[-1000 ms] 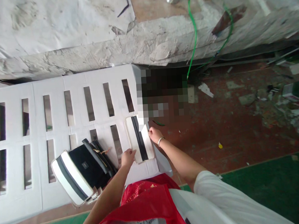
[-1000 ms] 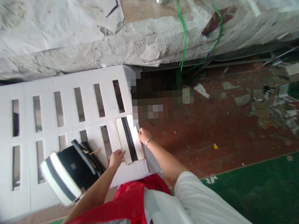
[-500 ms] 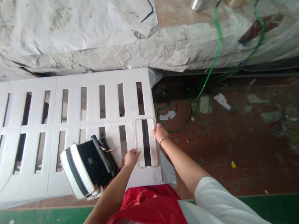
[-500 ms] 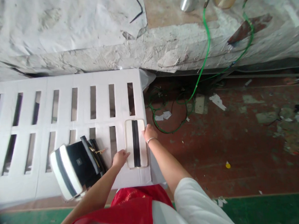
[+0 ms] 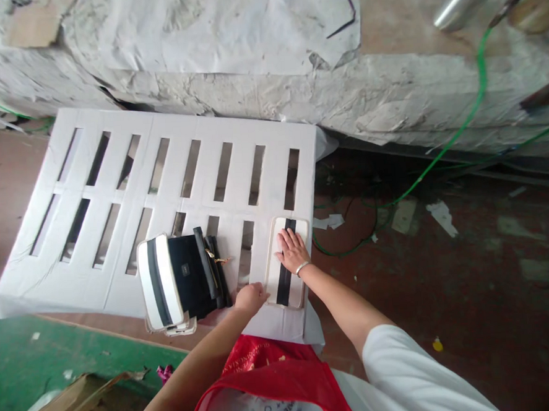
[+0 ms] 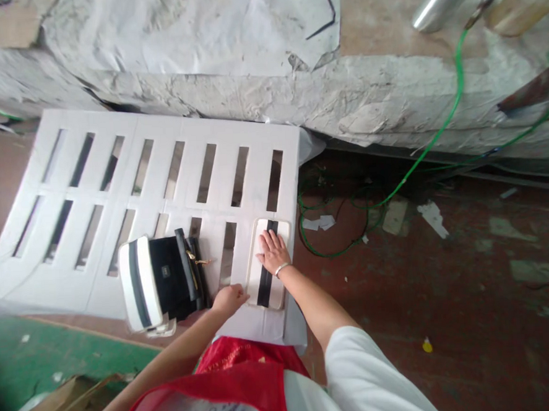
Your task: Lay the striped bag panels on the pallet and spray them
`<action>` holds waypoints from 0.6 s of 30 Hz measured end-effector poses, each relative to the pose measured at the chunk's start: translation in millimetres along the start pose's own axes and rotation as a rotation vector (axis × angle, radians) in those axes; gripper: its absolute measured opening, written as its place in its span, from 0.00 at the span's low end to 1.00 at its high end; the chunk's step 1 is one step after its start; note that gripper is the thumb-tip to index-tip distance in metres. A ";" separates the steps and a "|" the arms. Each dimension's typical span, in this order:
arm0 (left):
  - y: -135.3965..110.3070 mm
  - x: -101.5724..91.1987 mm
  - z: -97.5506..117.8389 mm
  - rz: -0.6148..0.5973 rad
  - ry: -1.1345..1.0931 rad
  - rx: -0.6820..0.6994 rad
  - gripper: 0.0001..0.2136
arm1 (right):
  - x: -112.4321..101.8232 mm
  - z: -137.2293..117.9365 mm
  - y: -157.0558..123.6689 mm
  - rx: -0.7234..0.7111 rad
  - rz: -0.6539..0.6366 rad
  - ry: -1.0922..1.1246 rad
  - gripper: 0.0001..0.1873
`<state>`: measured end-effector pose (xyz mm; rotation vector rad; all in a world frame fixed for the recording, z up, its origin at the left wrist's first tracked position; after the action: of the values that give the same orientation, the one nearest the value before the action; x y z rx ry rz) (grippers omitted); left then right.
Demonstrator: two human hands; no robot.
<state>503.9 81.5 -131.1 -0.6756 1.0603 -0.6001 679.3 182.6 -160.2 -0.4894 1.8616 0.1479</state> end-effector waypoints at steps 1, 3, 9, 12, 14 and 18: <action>-9.5 0.4 -4.6 0.016 -0.039 0.028 0.10 | -1.5 0.9 0.5 -0.012 -0.003 -0.008 0.34; -30.0 -2.9 -16.1 0.069 -0.133 0.067 0.10 | -4.6 -0.1 3.9 -0.043 -0.006 -0.019 0.34; -79.4 -42.0 -82.4 0.396 -0.351 -0.020 0.09 | -2.2 -12.2 29.1 0.022 0.110 -0.081 0.31; -96.4 -71.6 -132.7 0.689 -0.398 -0.183 0.12 | 5.5 -17.3 35.2 0.027 0.129 -0.126 0.32; -103.0 -88.8 -164.7 0.846 -0.352 -0.303 0.15 | 7.9 -18.7 34.1 0.008 0.130 -0.149 0.32; -102.8 -106.2 -221.8 0.911 -0.294 -0.646 0.25 | 10.0 -26.5 23.6 -0.035 0.094 -0.135 0.32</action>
<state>247.9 45.6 -66.0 -0.7102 1.1451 0.6403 643.9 192.4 -163.7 -0.4059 1.7528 0.2701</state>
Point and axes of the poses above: each hand's wrist, its own y-axis towards the middle knuckle, its own x-axis out of the palm, z = x × y, the point moved 4 cm from there along y, towards the middle knuckle, and after that the axes turned 1 degree about z, right-handed, at the moved point
